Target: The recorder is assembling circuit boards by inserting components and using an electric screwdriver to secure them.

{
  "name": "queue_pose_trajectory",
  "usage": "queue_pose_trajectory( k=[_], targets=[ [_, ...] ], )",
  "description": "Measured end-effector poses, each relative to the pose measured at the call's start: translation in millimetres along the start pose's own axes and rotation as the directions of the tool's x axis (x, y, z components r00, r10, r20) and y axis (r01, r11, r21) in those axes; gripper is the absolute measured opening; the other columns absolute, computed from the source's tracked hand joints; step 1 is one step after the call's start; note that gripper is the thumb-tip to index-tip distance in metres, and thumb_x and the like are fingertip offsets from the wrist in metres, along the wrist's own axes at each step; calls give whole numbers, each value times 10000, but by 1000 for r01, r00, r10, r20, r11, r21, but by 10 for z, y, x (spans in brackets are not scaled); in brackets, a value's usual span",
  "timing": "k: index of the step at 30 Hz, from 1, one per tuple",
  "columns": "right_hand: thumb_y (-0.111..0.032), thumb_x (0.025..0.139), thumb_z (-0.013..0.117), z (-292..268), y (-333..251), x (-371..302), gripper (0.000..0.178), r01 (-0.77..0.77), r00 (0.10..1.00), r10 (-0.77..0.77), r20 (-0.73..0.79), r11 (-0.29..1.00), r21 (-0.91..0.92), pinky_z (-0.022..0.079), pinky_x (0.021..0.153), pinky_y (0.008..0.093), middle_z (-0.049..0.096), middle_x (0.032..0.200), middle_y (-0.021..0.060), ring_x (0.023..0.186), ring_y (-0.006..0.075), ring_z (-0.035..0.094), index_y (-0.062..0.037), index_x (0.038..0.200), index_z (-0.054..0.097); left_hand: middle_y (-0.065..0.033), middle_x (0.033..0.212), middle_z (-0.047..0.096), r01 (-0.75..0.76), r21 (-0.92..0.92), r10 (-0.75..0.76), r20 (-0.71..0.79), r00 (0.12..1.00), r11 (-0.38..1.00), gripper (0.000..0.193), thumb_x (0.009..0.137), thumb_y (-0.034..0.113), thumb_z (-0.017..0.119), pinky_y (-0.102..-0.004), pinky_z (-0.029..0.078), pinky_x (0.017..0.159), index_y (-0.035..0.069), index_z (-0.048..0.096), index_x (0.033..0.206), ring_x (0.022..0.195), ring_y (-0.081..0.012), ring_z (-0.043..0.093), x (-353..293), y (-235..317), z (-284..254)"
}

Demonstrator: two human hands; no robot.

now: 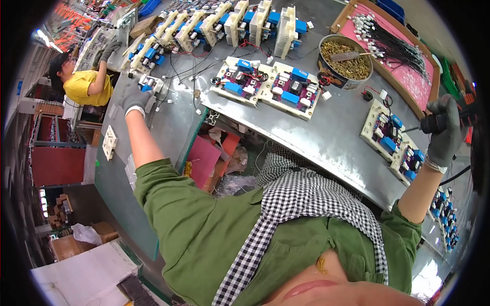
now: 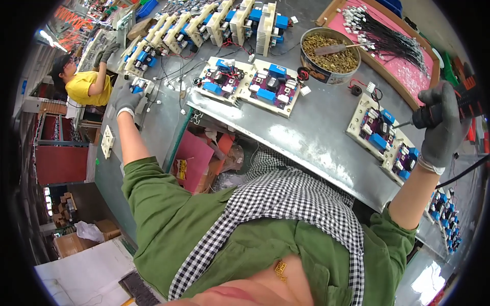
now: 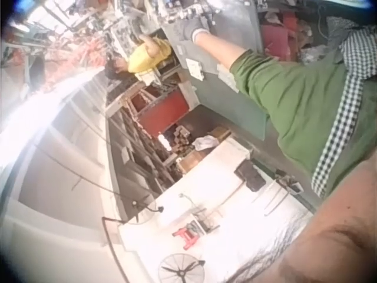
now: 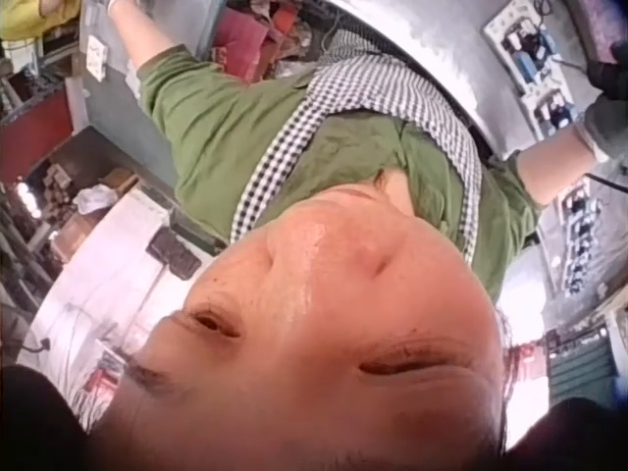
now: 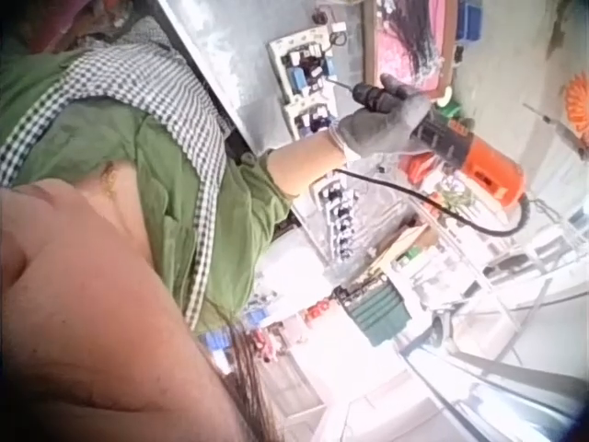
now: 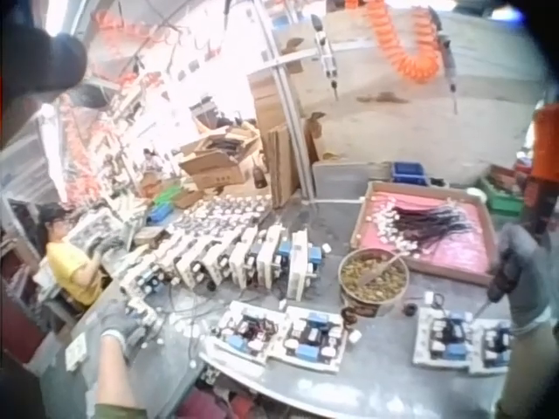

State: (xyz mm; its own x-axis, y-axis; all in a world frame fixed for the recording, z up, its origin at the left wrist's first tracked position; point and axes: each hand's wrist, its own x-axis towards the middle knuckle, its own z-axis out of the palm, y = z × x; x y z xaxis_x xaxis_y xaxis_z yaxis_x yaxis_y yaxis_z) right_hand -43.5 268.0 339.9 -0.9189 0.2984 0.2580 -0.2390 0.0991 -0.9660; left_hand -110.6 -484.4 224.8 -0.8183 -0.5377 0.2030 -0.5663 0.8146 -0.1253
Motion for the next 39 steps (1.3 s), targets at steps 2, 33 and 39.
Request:
queue_pose_trajectory(
  k=[2, 33, 39],
  targets=[
    [-266, 961, 688, 114, -16, -8, 274, 68, 996, -69, -65, 998, -11, 506, 528, 281, 632, 813, 61, 684, 167, 656, -5, 1028, 645, -116, 1308, 648, -74, -117, 53, -174, 983, 990, 558, 783, 431, 822, -453, 487, 1006, 215, 679, 1277, 1212, -305, 630, -53, 278, -113],
    [-147, 840, 724, 348, -219, -121, 693, 8, 996, -3, -89, 999, 48, 521, 521, 275, 616, 736, 52, 572, 156, 634, -23, 1460, 440, -198, 1157, 708, -726, -533, 890, 129, 437, 434, 547, 951, 496, 652, -446, 513, 929, 55, 663, 1274, 1064, -382, 672, -2075, 3089, -964],
    [-156, 835, 774, 699, -277, -83, 470, 116, 993, -115, -16, 973, 200, 540, 533, 283, 615, 767, 45, 587, 149, 628, -28, 1218, 534, -112, 1108, 745, -869, -395, 916, -141, 376, 296, 337, 967, 362, 606, -457, 549, 900, 189, 710, 1237, 1029, -322, 714, -1784, 4118, -1426]
  ],
)
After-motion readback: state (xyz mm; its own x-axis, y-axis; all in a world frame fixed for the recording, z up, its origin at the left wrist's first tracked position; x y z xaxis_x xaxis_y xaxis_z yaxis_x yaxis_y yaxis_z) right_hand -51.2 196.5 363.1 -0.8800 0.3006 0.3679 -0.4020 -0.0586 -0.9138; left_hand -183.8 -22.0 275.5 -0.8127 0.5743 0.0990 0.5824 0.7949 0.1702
